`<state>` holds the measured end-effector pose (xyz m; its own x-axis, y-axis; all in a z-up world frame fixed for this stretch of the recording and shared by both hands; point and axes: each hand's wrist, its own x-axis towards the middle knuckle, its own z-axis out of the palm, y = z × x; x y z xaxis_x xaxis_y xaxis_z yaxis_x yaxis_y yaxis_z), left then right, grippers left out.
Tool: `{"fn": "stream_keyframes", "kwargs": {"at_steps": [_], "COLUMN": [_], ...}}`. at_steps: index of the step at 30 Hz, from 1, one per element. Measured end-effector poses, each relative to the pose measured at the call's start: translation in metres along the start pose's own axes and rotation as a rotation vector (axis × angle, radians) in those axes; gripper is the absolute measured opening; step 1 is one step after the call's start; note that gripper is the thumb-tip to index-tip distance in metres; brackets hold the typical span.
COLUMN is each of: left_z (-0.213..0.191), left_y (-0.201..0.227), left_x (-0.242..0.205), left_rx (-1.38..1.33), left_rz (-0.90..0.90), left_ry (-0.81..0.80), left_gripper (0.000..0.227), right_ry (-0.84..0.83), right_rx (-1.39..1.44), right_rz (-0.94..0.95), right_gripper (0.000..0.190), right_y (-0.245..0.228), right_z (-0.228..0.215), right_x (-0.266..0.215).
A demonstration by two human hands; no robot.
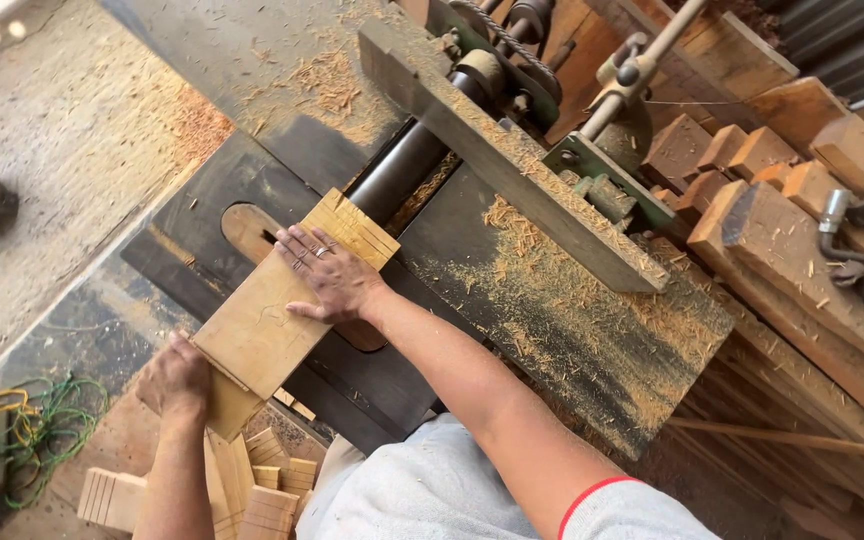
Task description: Using a woodworking machine to plane or joint wooden boards in a workshop.
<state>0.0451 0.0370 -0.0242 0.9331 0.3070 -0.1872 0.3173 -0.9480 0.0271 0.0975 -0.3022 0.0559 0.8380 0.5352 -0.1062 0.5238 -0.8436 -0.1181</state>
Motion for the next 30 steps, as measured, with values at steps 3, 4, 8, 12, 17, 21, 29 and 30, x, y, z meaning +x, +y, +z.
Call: {"fn": "stream_keyframes", "kwargs": {"at_steps": [3,4,8,12,17,21,29,30], "left_z": [0.000,0.002,0.007,-0.003,-0.012,-0.016,-0.029,-0.030], "left_y": [0.001,-0.001,-0.004,0.002,0.008,0.011,0.018,0.019], "left_x": [-0.002,-0.002,0.000,-0.004,-0.006,-0.005,-0.007,-0.007], "left_rx": [0.027,0.049,0.004,0.016,0.021,0.011,-0.022,-0.027], "left_rz": [-0.038,-0.032,-0.017,-0.084,-0.050,-0.066,-0.063,-0.077], "left_ry": [-0.046,-0.016,0.002,-0.070,-0.036,-0.028,-0.029,-0.043], "left_gripper": [0.079,0.079,0.080,0.082,0.081,0.079,0.075,0.076], "right_ry": [-0.015,-0.005,0.022,-0.010,0.013,0.004,0.019,0.027], "right_rx": [0.034,0.046,0.013,0.016,0.047,0.051,0.067,0.073], "right_rz": [-0.007,-0.014,-0.020,-0.026,-0.021,-0.017,-0.017,-0.020], "right_gripper": [0.100,0.099,0.100,0.099,0.098,0.097,0.097,0.096], "right_y": [0.001,0.001,0.003,0.002,0.002,0.002,0.003,0.004], "right_z": [-0.001,-0.001,0.005,0.000,-0.001,-0.004,-0.006,-0.006], "right_x": [-0.001,-0.002,0.002,0.002,0.003,0.003,0.004,0.005]}}
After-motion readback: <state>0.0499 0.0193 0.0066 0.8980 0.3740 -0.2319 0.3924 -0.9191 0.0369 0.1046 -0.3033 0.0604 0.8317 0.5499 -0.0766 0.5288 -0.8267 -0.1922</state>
